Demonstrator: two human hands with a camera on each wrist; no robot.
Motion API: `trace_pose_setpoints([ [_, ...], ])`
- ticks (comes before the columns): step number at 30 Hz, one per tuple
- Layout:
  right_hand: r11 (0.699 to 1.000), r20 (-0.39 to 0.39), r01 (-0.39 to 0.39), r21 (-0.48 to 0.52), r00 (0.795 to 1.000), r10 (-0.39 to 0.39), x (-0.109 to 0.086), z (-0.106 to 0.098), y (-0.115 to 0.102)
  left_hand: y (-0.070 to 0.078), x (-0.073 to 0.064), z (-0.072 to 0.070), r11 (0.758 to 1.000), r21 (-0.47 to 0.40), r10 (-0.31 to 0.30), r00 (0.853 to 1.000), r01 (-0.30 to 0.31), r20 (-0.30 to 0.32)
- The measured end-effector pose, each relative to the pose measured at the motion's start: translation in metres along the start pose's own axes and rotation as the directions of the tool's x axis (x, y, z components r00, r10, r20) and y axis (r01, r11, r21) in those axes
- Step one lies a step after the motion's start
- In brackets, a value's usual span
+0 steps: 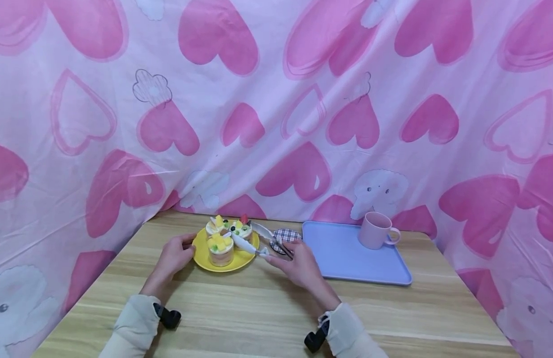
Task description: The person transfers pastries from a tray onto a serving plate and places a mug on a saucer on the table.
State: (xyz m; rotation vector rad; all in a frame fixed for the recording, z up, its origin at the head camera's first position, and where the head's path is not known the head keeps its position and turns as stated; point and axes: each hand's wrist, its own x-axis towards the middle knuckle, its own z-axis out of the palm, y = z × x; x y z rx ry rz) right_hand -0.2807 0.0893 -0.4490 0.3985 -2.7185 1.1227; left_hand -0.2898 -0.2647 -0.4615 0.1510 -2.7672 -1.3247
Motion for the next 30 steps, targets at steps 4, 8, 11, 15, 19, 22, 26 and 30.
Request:
trace_pose_setpoints([
  [4, 1.0, 0.008, -0.025, 0.01, 1.0, 0.025, -0.006, -0.007, 0.007, 0.001, 0.0, 0.0, 1.0, 0.001, 0.006, 1.0, -0.006, 0.002],
  [8, 0.999, -0.011, -0.017, 0.05, 1.0, 0.017, -0.011, -0.013, 0.014, 0.003, 0.0, -0.001, 1.0, -0.003, 0.009, 1.0, -0.009, 0.004],
  [11, 0.997, -0.03, 0.009, 0.073, 1.0, -0.007, -0.014, -0.015, 0.019, 0.003, 0.0, -0.002, 1.0, -0.007, 0.001, 1.0, -0.001, 0.008],
  [15, 0.996, -0.032, 0.025, 0.084, 0.999, -0.022, -0.017, -0.017, 0.025, 0.001, 0.0, -0.001, 1.0, -0.006, -0.008, 1.0, 0.008, 0.017],
  [19, 0.995, -0.042, 0.015, 0.098, 0.999, -0.011, -0.017, -0.015, 0.029, -0.002, 0.001, 0.0, 1.0, -0.006, -0.002, 1.0, 0.002, 0.008],
  [22, 0.993, -0.063, 0.007, 0.116, 0.998, 0.001, -0.018, -0.015, 0.029, -0.003, 0.001, 0.001, 1.0, -0.008, -0.003, 1.0, 0.003, 0.004],
  [26, 0.99, -0.078, -0.01, 0.14, 0.997, 0.021, -0.02, -0.015, 0.028, -0.003, 0.002, 0.001, 1.0, -0.006, 0.0, 1.0, 0.0, 0.007],
  [30, 0.99, -0.08, -0.018, 0.143, 0.996, 0.03, -0.024, -0.018, 0.03, -0.002, 0.001, -0.001, 1.0, -0.007, 0.005, 1.0, -0.005, 0.003],
])
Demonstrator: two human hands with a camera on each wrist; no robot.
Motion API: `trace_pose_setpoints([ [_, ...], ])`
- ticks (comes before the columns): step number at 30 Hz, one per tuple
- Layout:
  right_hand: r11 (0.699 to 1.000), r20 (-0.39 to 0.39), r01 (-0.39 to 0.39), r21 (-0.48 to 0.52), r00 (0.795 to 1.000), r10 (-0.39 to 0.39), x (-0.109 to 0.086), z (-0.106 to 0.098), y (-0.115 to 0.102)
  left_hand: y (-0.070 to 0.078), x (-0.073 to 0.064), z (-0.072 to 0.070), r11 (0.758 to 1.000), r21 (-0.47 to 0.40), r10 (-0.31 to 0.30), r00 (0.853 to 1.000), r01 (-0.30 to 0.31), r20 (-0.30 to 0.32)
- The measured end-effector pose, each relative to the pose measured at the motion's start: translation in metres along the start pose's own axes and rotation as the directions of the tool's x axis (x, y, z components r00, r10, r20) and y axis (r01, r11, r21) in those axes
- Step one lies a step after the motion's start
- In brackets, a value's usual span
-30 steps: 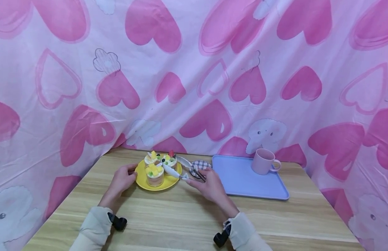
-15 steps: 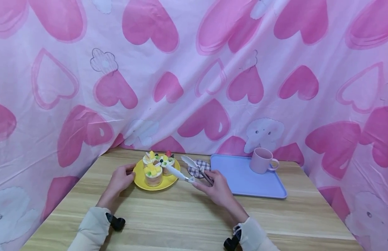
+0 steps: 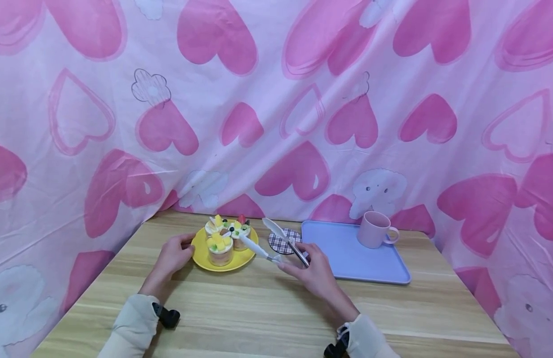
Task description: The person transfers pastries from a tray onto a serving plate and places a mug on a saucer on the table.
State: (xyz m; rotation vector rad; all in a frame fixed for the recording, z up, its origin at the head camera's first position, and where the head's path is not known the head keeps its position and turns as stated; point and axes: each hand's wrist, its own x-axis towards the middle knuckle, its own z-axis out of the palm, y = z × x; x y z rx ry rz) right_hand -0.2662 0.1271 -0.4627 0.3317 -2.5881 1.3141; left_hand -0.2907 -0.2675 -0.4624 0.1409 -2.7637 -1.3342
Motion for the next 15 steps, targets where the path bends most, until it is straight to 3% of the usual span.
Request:
trace_pose_setpoints([
  [15, 0.999, -0.035, 0.019, -0.03, 0.999, -0.02, -0.016, -0.028, 0.019, 0.001, -0.002, 0.0, 1.0, 0.0, -0.005, 1.0, 0.005, 0.012],
])
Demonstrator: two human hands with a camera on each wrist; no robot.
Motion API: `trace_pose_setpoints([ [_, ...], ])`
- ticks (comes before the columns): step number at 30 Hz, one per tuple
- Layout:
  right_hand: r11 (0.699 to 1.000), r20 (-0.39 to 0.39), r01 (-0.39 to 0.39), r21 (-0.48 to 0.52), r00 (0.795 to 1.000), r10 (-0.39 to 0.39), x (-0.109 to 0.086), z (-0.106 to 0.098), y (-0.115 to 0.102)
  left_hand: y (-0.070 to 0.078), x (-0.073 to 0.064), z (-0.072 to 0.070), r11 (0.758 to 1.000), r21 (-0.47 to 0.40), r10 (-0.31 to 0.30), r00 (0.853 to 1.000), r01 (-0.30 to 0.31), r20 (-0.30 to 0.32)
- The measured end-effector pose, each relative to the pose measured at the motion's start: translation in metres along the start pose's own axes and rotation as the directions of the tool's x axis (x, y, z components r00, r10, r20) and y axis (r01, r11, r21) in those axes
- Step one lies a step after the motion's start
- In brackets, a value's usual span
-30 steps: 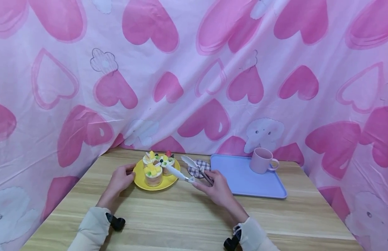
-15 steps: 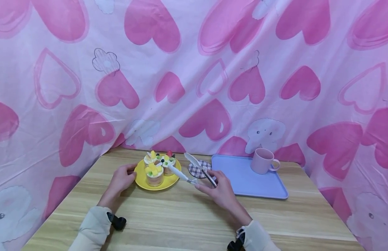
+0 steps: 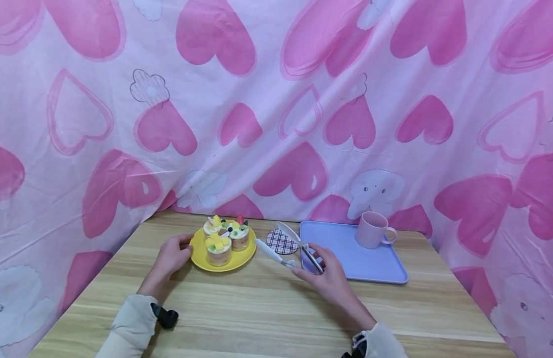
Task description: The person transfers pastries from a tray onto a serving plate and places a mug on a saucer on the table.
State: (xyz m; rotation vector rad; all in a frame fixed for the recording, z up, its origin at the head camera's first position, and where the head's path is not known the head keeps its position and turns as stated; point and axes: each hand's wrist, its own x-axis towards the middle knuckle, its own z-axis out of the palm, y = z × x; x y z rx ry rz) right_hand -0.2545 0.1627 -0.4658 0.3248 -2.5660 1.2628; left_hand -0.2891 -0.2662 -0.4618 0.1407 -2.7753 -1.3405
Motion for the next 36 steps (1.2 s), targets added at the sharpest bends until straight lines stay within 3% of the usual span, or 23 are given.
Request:
trace_pose_setpoints([
  [22, 0.999, 0.013, -0.003, -0.047, 1.0, 0.004, -0.02, -0.029, 0.01, 0.0, 0.0, 0.001, 1.0, 0.003, 0.004, 1.0, -0.004, -0.012],
  [36, 0.995, 0.001, -0.071, -0.063, 0.997, 0.071, -0.029, -0.048, 0.025, -0.002, -0.001, 0.0, 0.999, 0.007, 0.035, 0.999, -0.035, -0.023],
])
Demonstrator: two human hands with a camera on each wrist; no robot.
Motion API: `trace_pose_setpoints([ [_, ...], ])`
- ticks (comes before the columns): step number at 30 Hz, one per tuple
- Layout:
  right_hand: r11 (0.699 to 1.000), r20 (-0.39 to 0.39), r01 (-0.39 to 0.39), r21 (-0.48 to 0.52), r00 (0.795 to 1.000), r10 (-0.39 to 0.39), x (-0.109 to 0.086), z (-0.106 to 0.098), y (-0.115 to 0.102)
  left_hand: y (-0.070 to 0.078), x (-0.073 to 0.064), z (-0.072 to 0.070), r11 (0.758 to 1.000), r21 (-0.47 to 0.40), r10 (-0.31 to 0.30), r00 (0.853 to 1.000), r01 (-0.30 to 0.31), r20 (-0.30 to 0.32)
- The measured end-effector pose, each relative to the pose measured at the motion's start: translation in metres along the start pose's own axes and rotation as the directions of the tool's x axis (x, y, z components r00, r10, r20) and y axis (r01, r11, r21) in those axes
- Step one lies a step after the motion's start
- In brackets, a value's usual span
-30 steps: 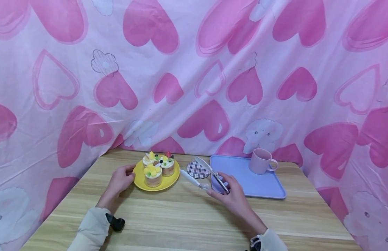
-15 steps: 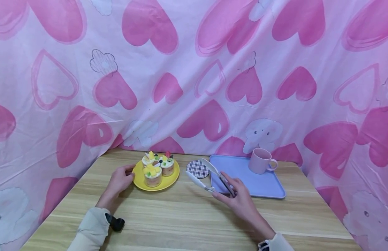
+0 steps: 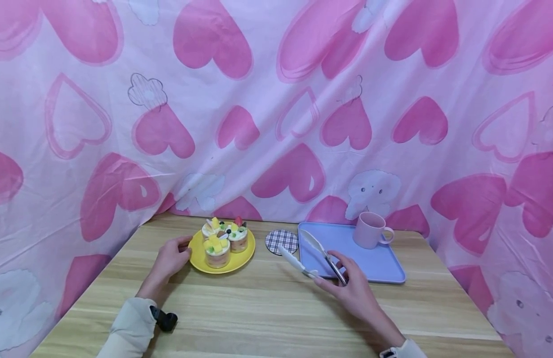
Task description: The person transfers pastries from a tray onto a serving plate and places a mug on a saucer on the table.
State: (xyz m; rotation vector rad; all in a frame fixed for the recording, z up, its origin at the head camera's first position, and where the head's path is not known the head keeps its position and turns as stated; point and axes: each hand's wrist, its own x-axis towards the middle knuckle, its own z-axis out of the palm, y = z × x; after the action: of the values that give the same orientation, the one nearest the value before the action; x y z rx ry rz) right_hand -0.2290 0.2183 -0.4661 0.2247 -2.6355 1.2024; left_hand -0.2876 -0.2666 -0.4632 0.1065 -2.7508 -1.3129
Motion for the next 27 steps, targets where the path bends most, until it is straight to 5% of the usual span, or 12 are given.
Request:
trace_pose_setpoints([
  [12, 0.999, -0.046, 0.0, -0.05, 0.999, -0.003, -0.004, -0.019, 0.019, -0.002, 0.002, 0.001, 1.0, 0.002, -0.019, 1.0, 0.019, 0.009],
  [27, 0.975, -0.063, -0.151, -0.16, 0.988, 0.142, -0.018, -0.054, 0.052, -0.002, 0.001, 0.002, 1.0, -0.001, -0.024, 1.0, 0.024, 0.009],
])
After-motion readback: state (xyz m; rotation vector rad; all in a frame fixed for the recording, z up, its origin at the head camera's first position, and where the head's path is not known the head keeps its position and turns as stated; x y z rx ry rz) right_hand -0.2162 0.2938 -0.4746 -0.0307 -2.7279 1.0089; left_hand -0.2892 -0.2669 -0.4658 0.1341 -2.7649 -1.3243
